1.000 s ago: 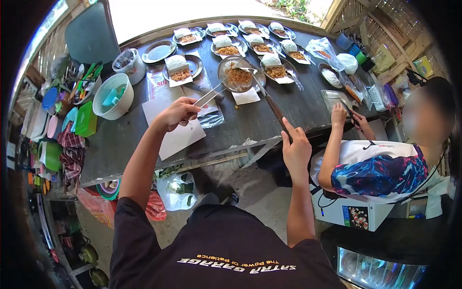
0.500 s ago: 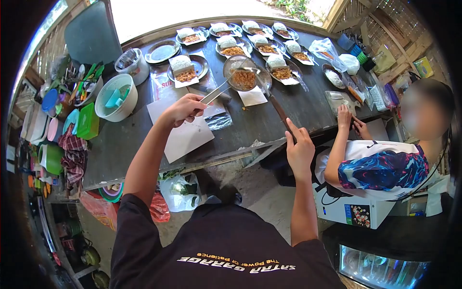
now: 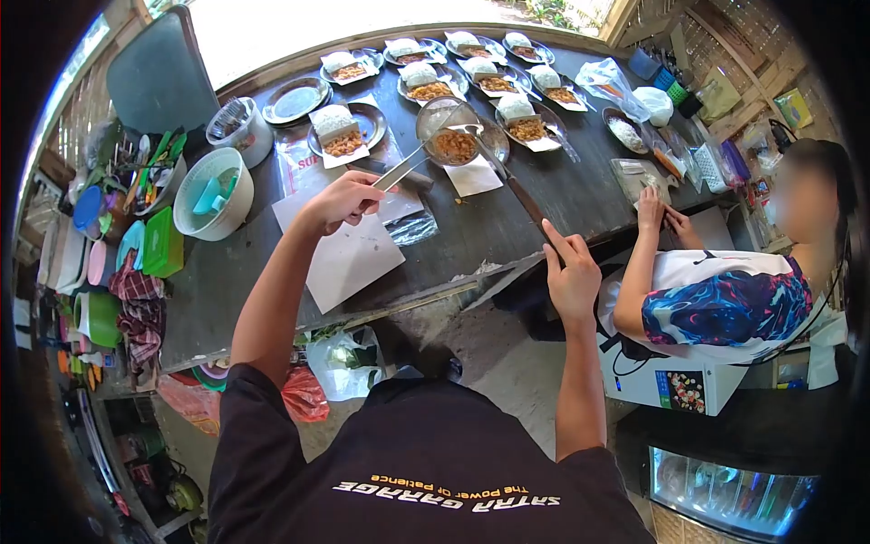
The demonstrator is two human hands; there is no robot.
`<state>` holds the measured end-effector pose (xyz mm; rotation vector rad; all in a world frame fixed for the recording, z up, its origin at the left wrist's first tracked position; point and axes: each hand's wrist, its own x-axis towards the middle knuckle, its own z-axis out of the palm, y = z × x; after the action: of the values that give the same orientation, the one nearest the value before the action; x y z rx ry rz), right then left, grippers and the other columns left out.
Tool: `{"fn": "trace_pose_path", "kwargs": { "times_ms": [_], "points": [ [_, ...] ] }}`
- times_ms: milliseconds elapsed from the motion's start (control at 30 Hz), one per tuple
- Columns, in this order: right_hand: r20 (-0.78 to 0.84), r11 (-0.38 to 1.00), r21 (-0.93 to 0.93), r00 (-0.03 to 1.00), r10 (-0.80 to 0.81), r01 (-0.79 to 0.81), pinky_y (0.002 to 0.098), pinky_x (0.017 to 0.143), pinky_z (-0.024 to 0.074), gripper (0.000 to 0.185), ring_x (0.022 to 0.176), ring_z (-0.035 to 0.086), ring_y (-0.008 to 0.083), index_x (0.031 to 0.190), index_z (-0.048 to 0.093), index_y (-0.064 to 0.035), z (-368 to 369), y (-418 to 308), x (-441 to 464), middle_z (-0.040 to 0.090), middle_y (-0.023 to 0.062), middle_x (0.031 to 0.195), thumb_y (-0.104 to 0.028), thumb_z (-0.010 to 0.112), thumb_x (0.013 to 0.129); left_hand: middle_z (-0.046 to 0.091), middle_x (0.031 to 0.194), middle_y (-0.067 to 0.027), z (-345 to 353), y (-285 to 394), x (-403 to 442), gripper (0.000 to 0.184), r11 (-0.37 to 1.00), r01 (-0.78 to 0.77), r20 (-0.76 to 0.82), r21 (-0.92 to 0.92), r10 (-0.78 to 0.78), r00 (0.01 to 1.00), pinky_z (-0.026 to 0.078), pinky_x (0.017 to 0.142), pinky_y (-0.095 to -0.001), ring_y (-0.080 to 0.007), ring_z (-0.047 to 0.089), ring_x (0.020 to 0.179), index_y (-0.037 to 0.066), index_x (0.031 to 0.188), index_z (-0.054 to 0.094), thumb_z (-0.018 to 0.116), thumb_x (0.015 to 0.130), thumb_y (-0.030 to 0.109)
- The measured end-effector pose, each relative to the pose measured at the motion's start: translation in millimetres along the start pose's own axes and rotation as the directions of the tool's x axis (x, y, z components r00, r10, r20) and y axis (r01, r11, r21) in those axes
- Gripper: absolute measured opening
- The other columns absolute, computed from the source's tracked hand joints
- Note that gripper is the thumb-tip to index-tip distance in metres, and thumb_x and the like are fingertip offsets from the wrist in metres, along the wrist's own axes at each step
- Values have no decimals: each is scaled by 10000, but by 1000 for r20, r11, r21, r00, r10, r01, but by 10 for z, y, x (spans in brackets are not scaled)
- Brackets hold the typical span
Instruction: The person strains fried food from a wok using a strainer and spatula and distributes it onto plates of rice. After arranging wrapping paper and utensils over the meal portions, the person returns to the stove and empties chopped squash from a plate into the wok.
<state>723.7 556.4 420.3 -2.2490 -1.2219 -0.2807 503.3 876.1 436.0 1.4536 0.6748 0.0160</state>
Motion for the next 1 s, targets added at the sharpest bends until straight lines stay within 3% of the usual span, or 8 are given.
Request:
{"fn": "trace_pose_path", "kwargs": {
  "times_ms": [300, 1000],
  "points": [
    [-1, 979, 195, 998, 59, -58, 380, 675, 470, 384, 715, 581, 285, 1284, 644, -210, 47, 132, -57, 547, 115, 788, -154, 652, 904, 414, 611, 54, -3, 42, -4, 301, 999, -6, -39, 53, 8, 999, 184, 424, -218, -30, 264, 487, 27, 1186, 642, 559, 910, 112],
    [28, 968, 213, 991, 132, -135, 368, 655, 448, 402, 691, 550, 272, 1286, 645, -201, -5, 118, -213, 552, 107, 786, -130, 666, 891, 413, 608, 49, 1, 126, 54, 291, 965, 4, -98, 262, 23, 995, 210, 429, -231, -37, 307, 500, 35, 1147, 662, 556, 888, 112]
  ]
}}
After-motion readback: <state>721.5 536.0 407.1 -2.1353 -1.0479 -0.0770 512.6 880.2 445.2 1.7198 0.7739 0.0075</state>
